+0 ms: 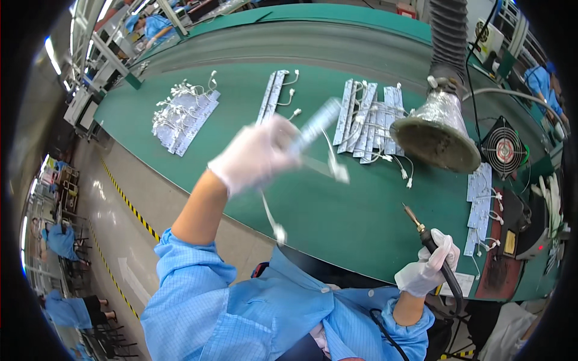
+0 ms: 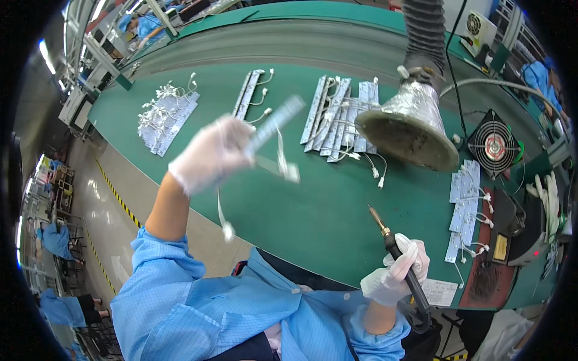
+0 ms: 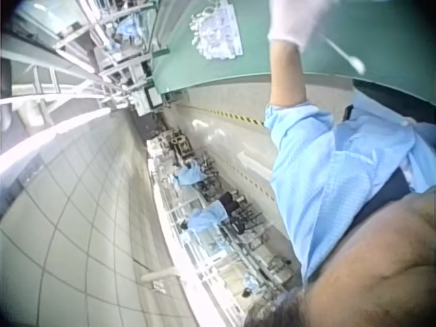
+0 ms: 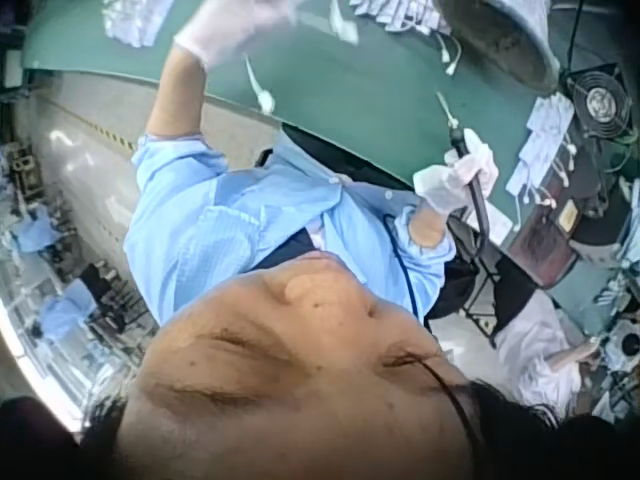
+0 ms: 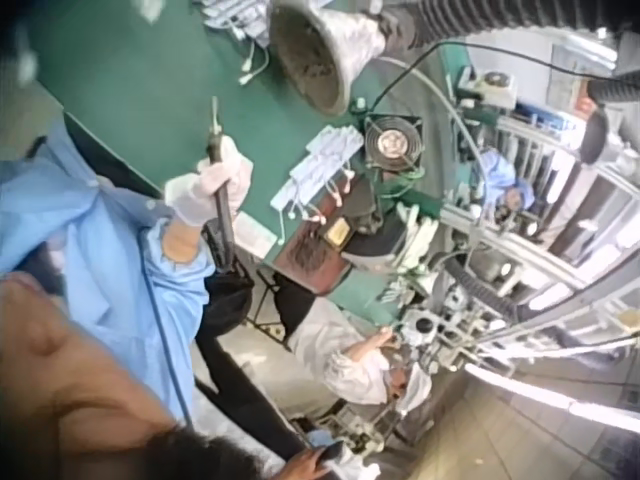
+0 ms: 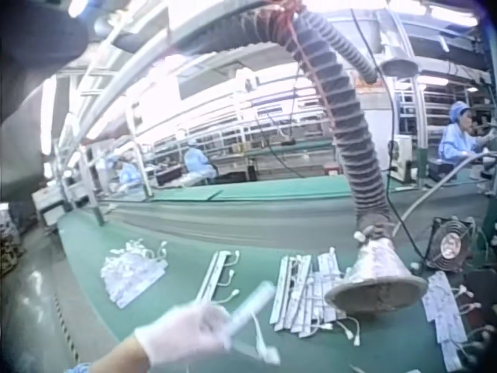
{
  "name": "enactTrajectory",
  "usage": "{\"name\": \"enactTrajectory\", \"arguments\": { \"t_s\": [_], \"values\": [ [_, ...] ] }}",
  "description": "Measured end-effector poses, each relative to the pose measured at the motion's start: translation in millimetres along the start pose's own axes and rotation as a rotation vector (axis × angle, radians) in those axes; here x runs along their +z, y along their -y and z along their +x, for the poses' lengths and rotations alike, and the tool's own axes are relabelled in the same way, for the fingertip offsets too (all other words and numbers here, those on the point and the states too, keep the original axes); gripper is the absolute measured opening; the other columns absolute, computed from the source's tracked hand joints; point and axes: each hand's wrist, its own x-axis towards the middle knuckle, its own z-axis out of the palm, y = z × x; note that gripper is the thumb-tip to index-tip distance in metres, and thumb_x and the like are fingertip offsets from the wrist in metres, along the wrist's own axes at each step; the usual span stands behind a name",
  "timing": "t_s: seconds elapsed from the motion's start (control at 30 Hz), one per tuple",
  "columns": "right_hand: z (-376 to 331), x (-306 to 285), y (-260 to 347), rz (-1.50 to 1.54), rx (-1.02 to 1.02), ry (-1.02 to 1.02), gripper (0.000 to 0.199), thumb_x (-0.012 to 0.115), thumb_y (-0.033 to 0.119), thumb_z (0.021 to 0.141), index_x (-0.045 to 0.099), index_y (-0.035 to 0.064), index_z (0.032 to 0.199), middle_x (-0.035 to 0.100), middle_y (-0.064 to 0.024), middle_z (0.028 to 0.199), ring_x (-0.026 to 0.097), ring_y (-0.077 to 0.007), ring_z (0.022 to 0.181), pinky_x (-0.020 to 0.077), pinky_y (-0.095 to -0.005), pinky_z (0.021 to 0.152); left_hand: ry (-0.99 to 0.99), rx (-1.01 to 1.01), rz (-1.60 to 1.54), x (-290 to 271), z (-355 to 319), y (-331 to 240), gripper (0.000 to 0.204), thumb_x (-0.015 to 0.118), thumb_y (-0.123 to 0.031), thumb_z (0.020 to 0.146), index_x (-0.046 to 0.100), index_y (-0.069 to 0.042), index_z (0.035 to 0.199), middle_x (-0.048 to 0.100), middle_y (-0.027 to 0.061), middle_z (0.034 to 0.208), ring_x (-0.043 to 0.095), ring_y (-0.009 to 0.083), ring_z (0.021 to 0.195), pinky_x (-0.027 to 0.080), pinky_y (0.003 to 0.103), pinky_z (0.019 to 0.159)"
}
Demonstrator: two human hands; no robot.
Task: Solder wires onto electronic circuit board strips at a manual assembly station.
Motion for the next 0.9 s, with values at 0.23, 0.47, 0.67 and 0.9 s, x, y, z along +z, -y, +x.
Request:
{"name": "enactTrajectory", "arguments": {
  "t_s": [0.23, 0.47, 0.67, 0.9],
  "values": [
    [15.2, 1.8, 6.6, -0.086, -0.134, 0.06, 0.041, 0.061, -0.012, 0.08, 0.046, -0.0015, 0.116, 0.061, -0.011, 0.086, 0.061, -0.0192, 0.069, 0.0513, -0.0252, 0.057, -0.572, -0.129, 0.358, -25.6, 112.6, 174.0, 0.033, 0.062, -0.036, 0.081, 0.068, -0.005, 0.09, 0.067, 0.0156, 0.09, 0.062, 0.0314, 0.089, 0.048, 0.037, 0.081],
    [-1.1, -2.2, 5.3, 0.365, 0.441, 0.188, 0.023, 0.056, -0.001, 0.087, 0.05, -0.0033, 0.109, 0.062, -0.0119, 0.084, 0.06, -0.0171, 0.068, 0.0492, -0.0258, 0.06, -1.012, -0.135, 0.374, -5.8, 116.1, 171.8, 0.042, 0.045, -0.04, 0.094, 0.067, -0.006, 0.098, 0.065, 0.0176, 0.095, 0.06, 0.0352, 0.092, 0.045, 0.042, 0.084],
    [19.4, -9.1, 23.2, 0.686, 0.771, 0.055, 0.02, 0.052, 0.014, 0.088, 0.061, -0.0036, 0.091, 0.064, -0.012, 0.084, 0.057, -0.0135, 0.071, 0.0449, -0.0249, 0.061, -0.428, 0.313, 0.224, 53.9, 99.6, 38.3, 0.035, 0.056, -0.032, 0.09, 0.065, 0.0, 0.101, 0.064, 0.0184, 0.095, 0.06, 0.034, 0.093, 0.046, 0.039, 0.083],
    [10.1, -0.4, 13.3, 0.402, 0.45, 0.122, 0.016, 0.057, 0.005, 0.083, 0.058, 0.0012, 0.098, 0.061, -0.011, 0.078, 0.054, -0.0226, 0.06, 0.0426, -0.0332, 0.053, 0.079, -0.153, 0.459, 79.5, 139.2, 19.4, 0.061, 0.069, -0.053, 0.068, 0.067, 0.004, 0.091, 0.065, 0.0254, 0.088, 0.065, 0.034, 0.085, 0.049, 0.042, 0.075]
  ]
}}
